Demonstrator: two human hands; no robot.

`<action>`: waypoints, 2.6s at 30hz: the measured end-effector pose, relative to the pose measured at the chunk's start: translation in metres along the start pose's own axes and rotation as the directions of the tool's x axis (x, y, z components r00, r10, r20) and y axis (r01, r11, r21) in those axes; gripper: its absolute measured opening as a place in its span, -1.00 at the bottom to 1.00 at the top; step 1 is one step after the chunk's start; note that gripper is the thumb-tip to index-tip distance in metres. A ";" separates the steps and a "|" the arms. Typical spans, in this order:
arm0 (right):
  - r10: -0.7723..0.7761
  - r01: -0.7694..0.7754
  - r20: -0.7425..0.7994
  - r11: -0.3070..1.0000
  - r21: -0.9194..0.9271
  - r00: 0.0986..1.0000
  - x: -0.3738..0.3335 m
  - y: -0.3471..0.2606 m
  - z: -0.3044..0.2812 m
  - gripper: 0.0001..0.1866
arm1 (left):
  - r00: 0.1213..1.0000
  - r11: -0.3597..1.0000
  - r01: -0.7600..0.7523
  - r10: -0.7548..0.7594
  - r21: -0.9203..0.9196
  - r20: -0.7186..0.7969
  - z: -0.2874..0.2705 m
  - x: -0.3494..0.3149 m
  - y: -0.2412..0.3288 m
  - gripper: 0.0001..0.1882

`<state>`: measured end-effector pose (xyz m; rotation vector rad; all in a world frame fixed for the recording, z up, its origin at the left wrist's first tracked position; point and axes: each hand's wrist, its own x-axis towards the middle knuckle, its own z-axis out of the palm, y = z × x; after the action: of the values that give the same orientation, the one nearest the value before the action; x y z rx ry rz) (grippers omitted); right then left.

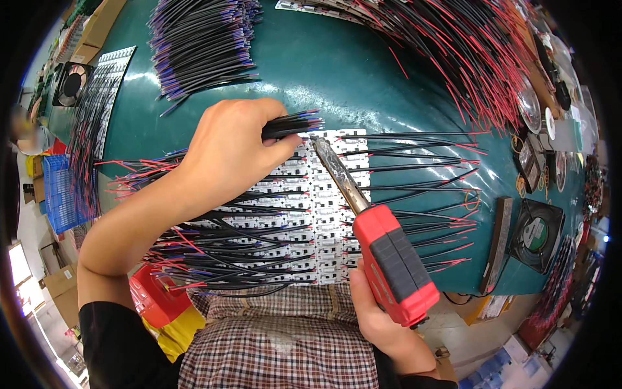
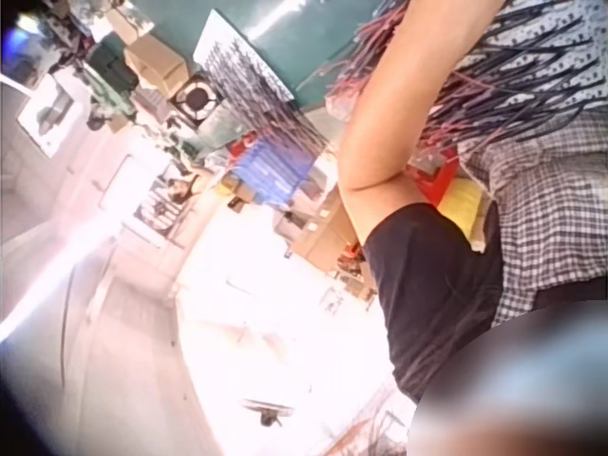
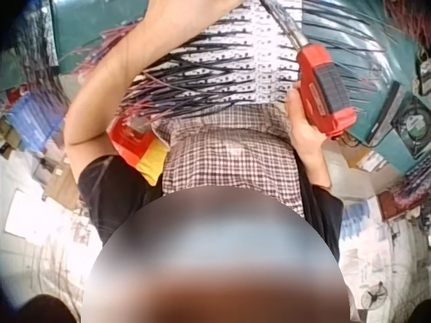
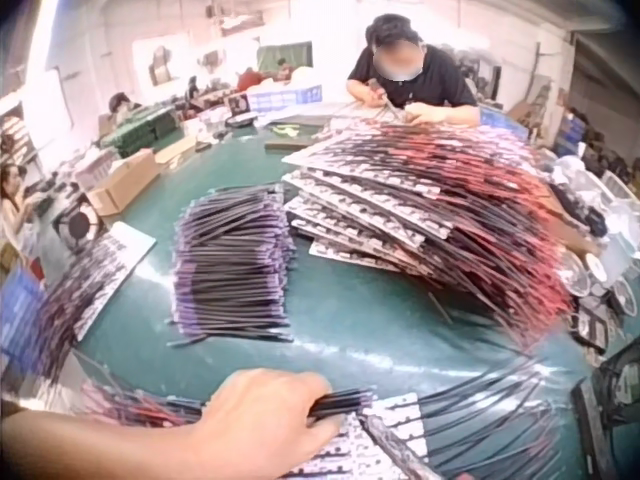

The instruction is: The person solders wiring connections on long LED light strips using a soldering gun and solder from a spool, bracing the wires with tweezers.

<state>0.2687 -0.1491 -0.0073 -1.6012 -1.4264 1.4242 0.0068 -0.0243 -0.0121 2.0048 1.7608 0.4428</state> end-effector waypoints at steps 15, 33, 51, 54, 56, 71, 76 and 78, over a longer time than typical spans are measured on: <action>-0.055 0.058 0.031 0.989 -0.136 0.998 0.004 -0.007 0.005 -0.83 | 0.997 0.995 -0.051 0.046 0.089 0.063 -0.003 0.007 0.002 -0.78; -0.118 0.117 0.007 0.973 -0.198 0.993 -0.001 -0.002 0.004 -0.73 | 0.990 0.980 -0.124 0.111 0.155 0.087 -0.002 0.012 0.003 -0.80; -0.142 0.157 0.072 0.947 -0.282 0.987 -0.004 0.000 -0.001 -0.82 | 0.991 0.996 -0.086 0.089 -0.033 0.104 -0.009 0.021 -0.006 -0.82; -0.064 0.054 -0.032 0.966 -0.253 0.997 -0.004 -0.005 0.005 -0.88 | 0.985 0.998 -0.047 0.054 -0.046 0.161 -0.011 0.023 -0.006 -0.81; -0.054 0.049 -0.015 0.968 -0.244 0.998 -0.002 -0.008 0.006 -0.89 | 0.984 0.998 -0.041 0.049 -0.045 0.170 -0.011 0.024 -0.006 -0.81; -0.069 0.087 0.064 0.938 -0.335 0.996 -0.013 0.004 -0.008 -0.83 | 0.995 0.997 -0.070 0.067 0.033 0.078 -0.003 0.013 0.001 -0.81; -0.131 0.150 0.075 0.898 -0.413 0.989 -0.009 0.008 -0.008 -0.86 | 0.995 0.996 -0.067 0.063 0.055 0.076 -0.003 0.012 0.002 -0.79; -0.111 0.128 0.065 0.916 -0.379 0.992 -0.010 0.005 -0.006 -0.88 | 0.996 0.996 -0.061 0.056 0.060 0.076 -0.002 0.012 0.002 -0.78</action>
<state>0.2771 -0.1580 -0.0070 -1.6836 -1.8852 1.1639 0.0091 -0.0124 -0.0102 2.0927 1.6947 0.3316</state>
